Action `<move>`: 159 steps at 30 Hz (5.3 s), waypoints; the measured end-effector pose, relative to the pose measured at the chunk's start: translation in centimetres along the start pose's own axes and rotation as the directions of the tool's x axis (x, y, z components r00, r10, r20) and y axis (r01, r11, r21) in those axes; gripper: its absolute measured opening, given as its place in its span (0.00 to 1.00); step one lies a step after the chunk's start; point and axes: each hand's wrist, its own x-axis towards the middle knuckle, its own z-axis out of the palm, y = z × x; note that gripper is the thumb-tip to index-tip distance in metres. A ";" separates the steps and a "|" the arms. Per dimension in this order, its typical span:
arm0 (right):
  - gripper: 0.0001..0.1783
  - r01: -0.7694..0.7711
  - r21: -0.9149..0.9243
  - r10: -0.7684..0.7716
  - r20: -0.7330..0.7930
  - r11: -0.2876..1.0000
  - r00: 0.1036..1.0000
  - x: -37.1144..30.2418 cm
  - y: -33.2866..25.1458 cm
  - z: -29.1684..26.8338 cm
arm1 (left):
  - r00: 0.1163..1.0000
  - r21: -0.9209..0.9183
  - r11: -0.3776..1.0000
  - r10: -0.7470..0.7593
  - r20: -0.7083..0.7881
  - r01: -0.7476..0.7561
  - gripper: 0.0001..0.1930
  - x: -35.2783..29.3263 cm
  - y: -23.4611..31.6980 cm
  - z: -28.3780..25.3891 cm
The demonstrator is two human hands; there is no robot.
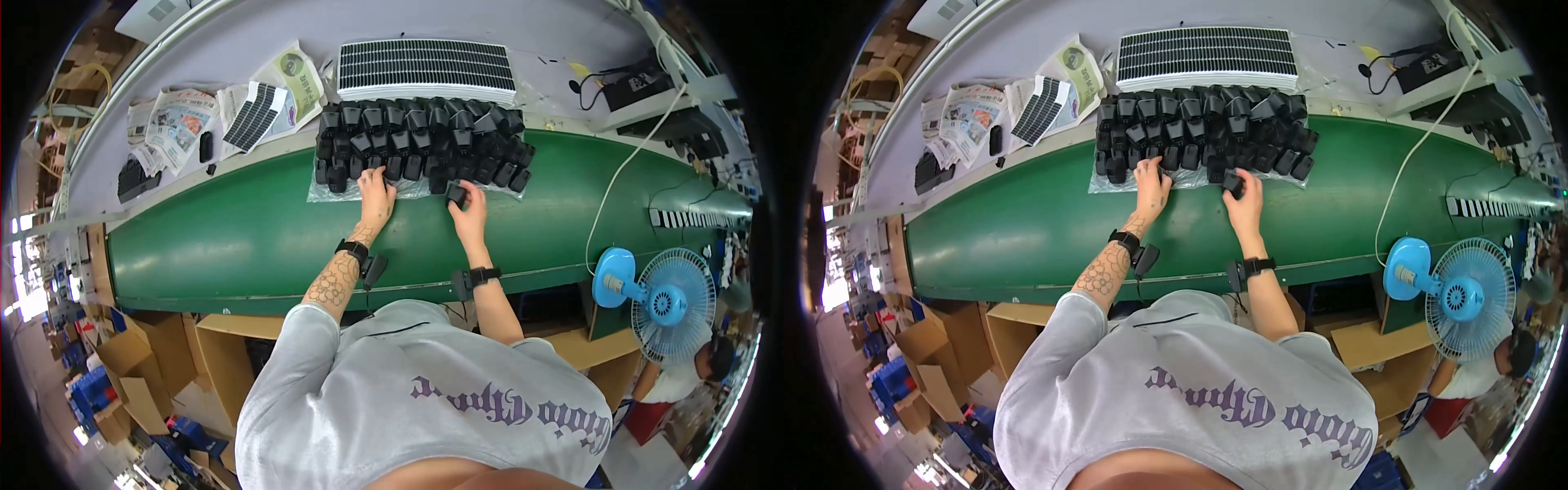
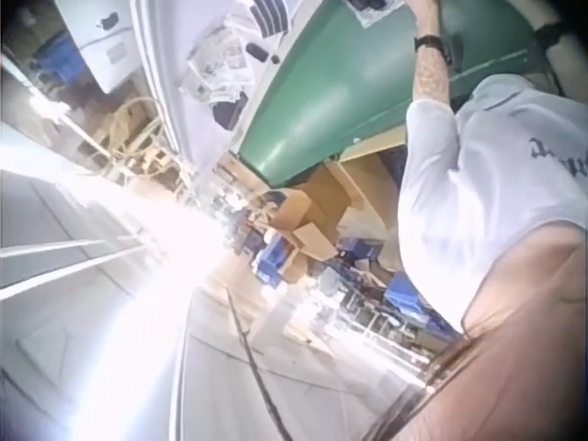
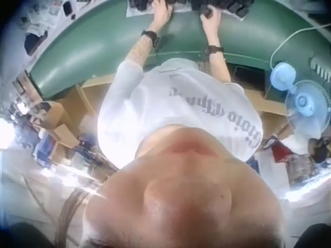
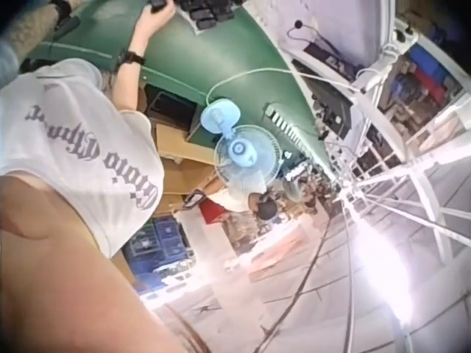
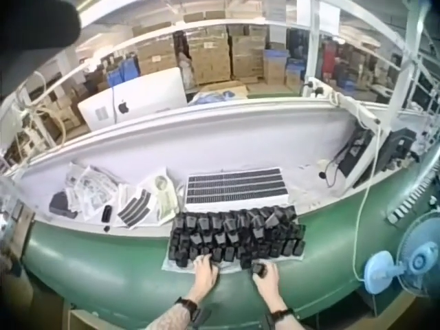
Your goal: Packing small electronic parts and documents into cardboard boxes at a warehouse workstation.
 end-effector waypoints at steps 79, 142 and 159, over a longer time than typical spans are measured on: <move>0.29 0.878 -0.266 0.600 0.799 0.398 -0.030 -62.9 0.9 42.4 | -0.139 -0.163 -0.225 -0.897 0.420 0.961 0.32 -75.0 -22.3 -26.3; 0.21 0.868 -0.118 0.516 0.839 0.482 -0.172 -56.8 -0.8 42.8 | 0.361 -0.096 0.518 -0.705 -0.611 0.850 0.13 -76.2 -8.1 -37.7; 0.20 -0.398 0.130 0.182 0.733 0.908 0.655 -24.9 -20.9 16.2 | 0.559 -0.340 0.470 -0.793 0.242 0.814 0.20 -57.2 -10.1 -38.1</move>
